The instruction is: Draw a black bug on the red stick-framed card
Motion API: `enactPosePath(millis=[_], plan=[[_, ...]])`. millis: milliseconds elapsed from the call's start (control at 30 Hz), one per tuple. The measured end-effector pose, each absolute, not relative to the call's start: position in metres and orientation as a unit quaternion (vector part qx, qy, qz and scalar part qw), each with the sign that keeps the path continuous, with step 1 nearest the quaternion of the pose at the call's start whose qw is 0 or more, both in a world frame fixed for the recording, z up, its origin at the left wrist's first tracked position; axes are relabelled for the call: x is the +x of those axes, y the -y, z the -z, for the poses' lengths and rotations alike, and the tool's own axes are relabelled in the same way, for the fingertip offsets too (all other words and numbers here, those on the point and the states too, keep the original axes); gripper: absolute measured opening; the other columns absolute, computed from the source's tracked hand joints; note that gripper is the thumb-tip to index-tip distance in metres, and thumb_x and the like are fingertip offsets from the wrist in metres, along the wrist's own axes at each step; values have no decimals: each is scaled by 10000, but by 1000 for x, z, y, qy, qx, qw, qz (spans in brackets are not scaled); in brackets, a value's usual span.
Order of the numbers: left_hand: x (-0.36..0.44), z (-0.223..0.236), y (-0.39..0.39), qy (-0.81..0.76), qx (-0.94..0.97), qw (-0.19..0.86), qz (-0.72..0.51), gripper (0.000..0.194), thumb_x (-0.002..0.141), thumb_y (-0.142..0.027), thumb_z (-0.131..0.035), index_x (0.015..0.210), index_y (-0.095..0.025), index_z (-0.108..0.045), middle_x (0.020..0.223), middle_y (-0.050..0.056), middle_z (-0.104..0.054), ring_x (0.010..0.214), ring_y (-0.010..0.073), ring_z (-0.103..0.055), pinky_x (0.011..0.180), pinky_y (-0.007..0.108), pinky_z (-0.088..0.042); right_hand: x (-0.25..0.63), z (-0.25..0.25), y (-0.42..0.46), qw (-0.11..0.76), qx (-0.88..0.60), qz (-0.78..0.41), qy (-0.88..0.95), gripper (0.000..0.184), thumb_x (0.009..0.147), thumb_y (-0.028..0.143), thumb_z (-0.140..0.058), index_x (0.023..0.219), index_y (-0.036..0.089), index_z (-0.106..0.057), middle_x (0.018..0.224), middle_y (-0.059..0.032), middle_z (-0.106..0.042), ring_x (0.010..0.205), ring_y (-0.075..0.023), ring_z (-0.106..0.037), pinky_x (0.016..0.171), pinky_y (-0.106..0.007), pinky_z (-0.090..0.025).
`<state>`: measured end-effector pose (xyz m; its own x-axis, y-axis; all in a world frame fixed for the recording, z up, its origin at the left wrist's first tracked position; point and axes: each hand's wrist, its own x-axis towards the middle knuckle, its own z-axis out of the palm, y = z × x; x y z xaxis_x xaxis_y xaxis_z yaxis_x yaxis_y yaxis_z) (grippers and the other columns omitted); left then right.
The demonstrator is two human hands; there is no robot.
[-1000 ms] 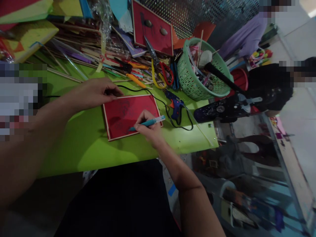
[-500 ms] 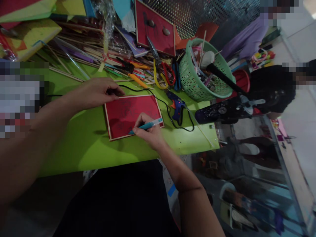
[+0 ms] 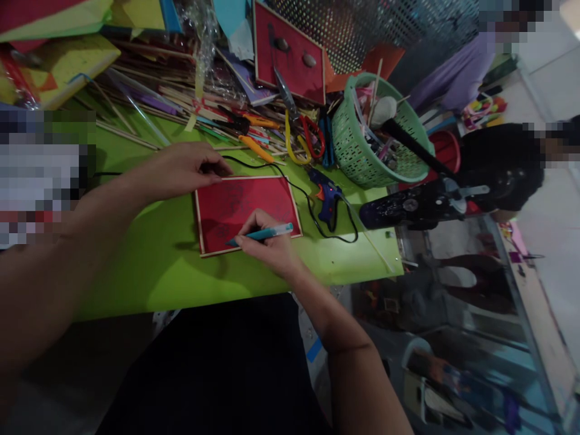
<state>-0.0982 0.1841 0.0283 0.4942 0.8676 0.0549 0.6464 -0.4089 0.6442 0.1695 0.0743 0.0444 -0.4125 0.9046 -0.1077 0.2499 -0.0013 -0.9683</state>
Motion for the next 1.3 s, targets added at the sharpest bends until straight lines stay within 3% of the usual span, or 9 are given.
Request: enactPosePath(millis=[133,367,600,833,1033,1300], plan=[[-99,-25,-186,-460,820,277,-197,434,880,-313,-596,1212,-221,-859,1111,65,-834,995,241,-723,974,354,-582,165,-45,-73,288,-448,-557,638,363,876,491,-897,844,263,-616,740,33,-638,672,-151,-528,644,-299,-422],[-96,-30,-184,-469,824,264,-177,458,899,-252,-584,1248,-181,-873,1155,110,-832,982,250,-724,935,363,-570,162,-46,-72,276,-438,-565,642,354,928,505,-895,899,256,-646,781,10,-676,717,-168,-593,664,-306,-435],[-94,-36,-180,-480,817,270,-172,459,900,-216,-598,1266,-169,-870,1151,82,-836,977,223,-703,905,339,-537,163,-44,-73,262,-447,-560,646,372,947,538,-896,907,257,-656,810,1,-688,746,-177,-611,696,-322,-464],[-95,-33,-181,-471,821,272,-174,454,910,-220,-604,1273,-153,-867,1172,108,-837,975,236,-704,907,356,-549,163,-47,-75,258,-450,-555,650,322,925,462,-864,849,255,-630,766,14,-661,717,-161,-566,668,-312,-424],[-98,-26,-184,-463,822,268,-196,404,889,-266,-630,1211,-205,-866,1112,67,-827,980,243,-720,912,347,-558,165,-48,-75,260,-453,-548,653,281,907,409,-828,817,257,-610,735,29,-637,684,-156,-546,650,-314,-388],[-94,-35,-182,-482,811,284,-171,456,905,-207,-606,1277,-172,-869,1222,103,-843,982,228,-713,933,364,-567,164,-54,-79,270,-453,-539,657,250,865,376,-789,777,264,-583,708,48,-553,666,-150,-466,653,-322,-374]])
